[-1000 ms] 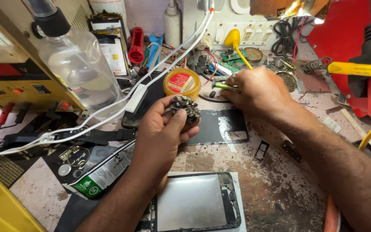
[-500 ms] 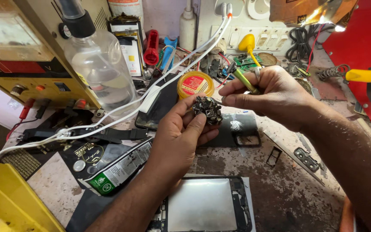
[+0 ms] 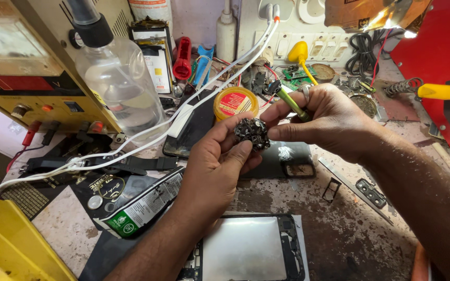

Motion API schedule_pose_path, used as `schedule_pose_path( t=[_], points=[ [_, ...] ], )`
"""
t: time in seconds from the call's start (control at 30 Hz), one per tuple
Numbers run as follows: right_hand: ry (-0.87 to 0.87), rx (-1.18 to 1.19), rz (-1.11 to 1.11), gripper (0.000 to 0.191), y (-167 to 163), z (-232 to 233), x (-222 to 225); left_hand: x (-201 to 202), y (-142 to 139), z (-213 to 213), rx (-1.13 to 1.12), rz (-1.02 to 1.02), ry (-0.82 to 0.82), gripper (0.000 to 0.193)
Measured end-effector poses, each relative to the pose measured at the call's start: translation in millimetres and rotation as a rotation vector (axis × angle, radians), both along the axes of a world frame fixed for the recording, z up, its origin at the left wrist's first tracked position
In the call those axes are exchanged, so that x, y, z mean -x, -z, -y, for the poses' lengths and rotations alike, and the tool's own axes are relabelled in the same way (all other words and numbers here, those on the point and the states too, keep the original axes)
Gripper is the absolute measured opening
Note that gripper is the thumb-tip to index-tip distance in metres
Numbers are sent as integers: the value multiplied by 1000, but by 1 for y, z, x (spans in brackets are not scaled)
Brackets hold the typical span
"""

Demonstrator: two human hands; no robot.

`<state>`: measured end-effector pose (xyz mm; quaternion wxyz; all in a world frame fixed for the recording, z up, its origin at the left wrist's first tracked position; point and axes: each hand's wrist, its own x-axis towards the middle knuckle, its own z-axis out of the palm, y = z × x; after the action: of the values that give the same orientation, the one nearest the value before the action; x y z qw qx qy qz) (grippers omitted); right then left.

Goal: The person pries the screen assembly off a smartphone using a green pry tool, working around the edges of the device. They then handle small internal components and use tweezers to lift and reposition parts on the phone frame while holding the device steady with the other hand.

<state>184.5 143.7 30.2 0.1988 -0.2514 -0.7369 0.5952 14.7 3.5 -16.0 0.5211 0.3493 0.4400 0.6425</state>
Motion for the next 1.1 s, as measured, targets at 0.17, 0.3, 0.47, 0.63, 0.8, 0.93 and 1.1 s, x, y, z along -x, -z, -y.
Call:
schedule_pose_path(
  t=[0.17, 0.3, 0.47, 0.63, 0.8, 0.93, 1.1],
  points=[
    [17, -44, -15, 22, -1, 5, -1, 0, -1, 1, -53, -45, -6, 43],
    [86, -82, 20, 21, -1, 8, 0, -1, -3, 2, -42, -30, -5, 45],
    [90, -86, -29, 21, 0, 6, 1, -2, -6, 1, 10, 39, -25, 49],
    [101, -109, 8, 20, 3, 2, -2, -3, -9, 0, 30, 47, -20, 52],
    [112, -112, 13, 20, 4, 1, -2, -2, -10, 1, 41, 50, -9, 53],
    [123, -42, 40, 21, -1, 3, -3, -2, -10, 2, 60, 56, -3, 54],
    [137, -141, 127, 23, -10, 8, -4, -2, -10, 2, 62, 62, 14, 56]
  ],
)
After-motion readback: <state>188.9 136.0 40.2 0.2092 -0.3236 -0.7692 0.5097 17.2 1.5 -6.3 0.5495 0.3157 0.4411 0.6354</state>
